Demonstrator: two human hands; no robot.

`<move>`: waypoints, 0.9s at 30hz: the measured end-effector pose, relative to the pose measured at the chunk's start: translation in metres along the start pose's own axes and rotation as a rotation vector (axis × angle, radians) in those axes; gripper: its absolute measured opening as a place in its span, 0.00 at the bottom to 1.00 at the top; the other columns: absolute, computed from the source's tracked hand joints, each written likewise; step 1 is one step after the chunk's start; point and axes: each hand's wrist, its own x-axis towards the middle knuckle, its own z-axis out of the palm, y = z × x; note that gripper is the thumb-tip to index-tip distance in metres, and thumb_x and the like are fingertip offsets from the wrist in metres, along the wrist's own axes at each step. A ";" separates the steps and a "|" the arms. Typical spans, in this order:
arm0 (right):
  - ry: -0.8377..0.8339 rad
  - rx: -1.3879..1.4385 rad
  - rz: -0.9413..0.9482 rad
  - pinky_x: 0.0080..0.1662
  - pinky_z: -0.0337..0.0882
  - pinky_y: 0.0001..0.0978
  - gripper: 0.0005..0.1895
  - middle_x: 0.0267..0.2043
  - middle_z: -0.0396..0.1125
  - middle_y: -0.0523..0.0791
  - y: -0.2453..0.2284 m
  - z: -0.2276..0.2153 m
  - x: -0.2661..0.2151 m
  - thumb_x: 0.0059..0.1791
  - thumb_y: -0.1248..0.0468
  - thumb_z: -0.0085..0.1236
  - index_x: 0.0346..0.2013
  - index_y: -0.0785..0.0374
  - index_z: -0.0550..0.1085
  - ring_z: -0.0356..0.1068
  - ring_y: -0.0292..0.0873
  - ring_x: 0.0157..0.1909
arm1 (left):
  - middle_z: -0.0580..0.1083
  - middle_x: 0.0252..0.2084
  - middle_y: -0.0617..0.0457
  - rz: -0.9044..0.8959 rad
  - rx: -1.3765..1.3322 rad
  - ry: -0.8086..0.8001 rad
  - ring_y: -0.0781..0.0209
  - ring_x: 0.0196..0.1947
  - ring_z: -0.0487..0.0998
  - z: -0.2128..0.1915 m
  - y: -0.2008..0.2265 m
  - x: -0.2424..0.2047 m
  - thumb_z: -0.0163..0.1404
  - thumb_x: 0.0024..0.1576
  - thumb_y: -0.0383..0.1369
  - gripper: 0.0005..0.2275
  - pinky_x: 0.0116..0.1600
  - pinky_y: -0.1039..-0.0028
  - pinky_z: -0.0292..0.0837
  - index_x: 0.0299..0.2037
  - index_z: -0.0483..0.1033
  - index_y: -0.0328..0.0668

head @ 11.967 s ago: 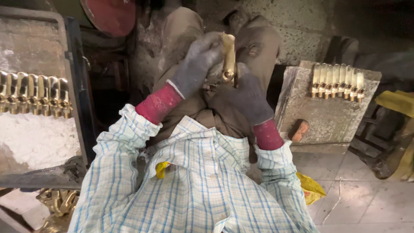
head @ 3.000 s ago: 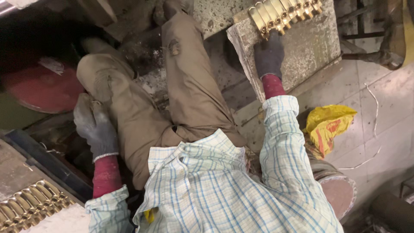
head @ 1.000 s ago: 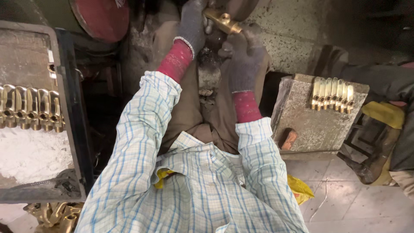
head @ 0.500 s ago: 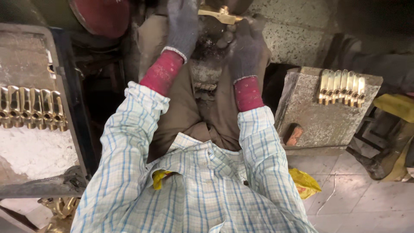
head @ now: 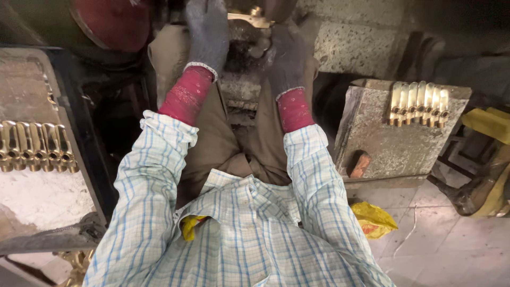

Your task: The person sits on the floor and repeatedly rubs brass-colored metal parts with a cloth or abrasive pad. They pick up parts from a tray, rub them, and place them back down, continuing the process for multiple items.

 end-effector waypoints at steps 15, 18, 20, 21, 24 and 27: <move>-0.007 -0.762 -0.248 0.45 0.78 0.32 0.19 0.53 0.72 0.48 -0.032 0.096 -0.144 0.57 0.69 0.53 0.63 0.67 0.67 0.74 0.37 0.47 | 0.67 0.26 0.56 -0.222 -0.778 -0.707 0.64 0.23 0.67 -0.077 0.043 -0.088 0.39 0.71 0.41 0.18 0.31 0.70 0.69 0.57 0.73 0.33; -0.137 -1.031 -0.412 0.45 0.75 0.34 0.24 0.51 0.70 0.50 -0.047 0.105 -0.157 0.56 0.68 0.55 0.65 0.71 0.65 0.71 0.40 0.45 | 0.66 0.27 0.54 -0.342 -0.719 -0.606 0.64 0.25 0.67 -0.083 0.074 -0.079 0.37 0.72 0.39 0.19 0.33 0.70 0.68 0.54 0.74 0.28; -0.162 -1.326 -0.552 0.46 0.74 0.35 0.20 0.49 0.70 0.51 -0.053 0.104 -0.160 0.57 0.68 0.51 0.64 0.71 0.67 0.72 0.42 0.46 | 0.69 0.25 0.50 -0.315 -0.674 -0.744 0.60 0.24 0.70 -0.074 0.096 -0.071 0.39 0.70 0.36 0.16 0.30 0.70 0.67 0.49 0.74 0.26; -0.156 -1.379 -0.583 0.47 0.74 0.35 0.16 0.50 0.71 0.51 -0.054 0.100 -0.158 0.60 0.69 0.45 0.62 0.70 0.69 0.73 0.43 0.48 | 0.68 0.25 0.51 -0.311 -0.617 -0.746 0.62 0.22 0.69 -0.069 0.104 -0.070 0.41 0.68 0.33 0.13 0.28 0.71 0.67 0.49 0.73 0.28; -0.005 -1.709 -0.604 0.43 0.70 0.40 0.08 0.42 0.70 0.50 -0.054 0.080 -0.152 0.60 0.66 0.47 0.48 0.65 0.74 0.71 0.46 0.41 | 0.68 0.25 0.54 -0.298 -0.468 -0.744 0.66 0.20 0.67 -0.059 0.111 -0.078 0.45 0.64 0.29 0.08 0.27 0.73 0.65 0.49 0.72 0.32; 0.055 -1.716 -0.660 0.40 0.68 0.41 0.07 0.37 0.69 0.49 -0.062 0.055 -0.121 0.58 0.64 0.50 0.44 0.64 0.75 0.70 0.47 0.38 | 0.69 0.28 0.55 -0.170 -0.358 -0.725 0.68 0.23 0.67 -0.047 0.108 -0.076 0.47 0.63 0.27 0.09 0.29 0.75 0.65 0.51 0.73 0.34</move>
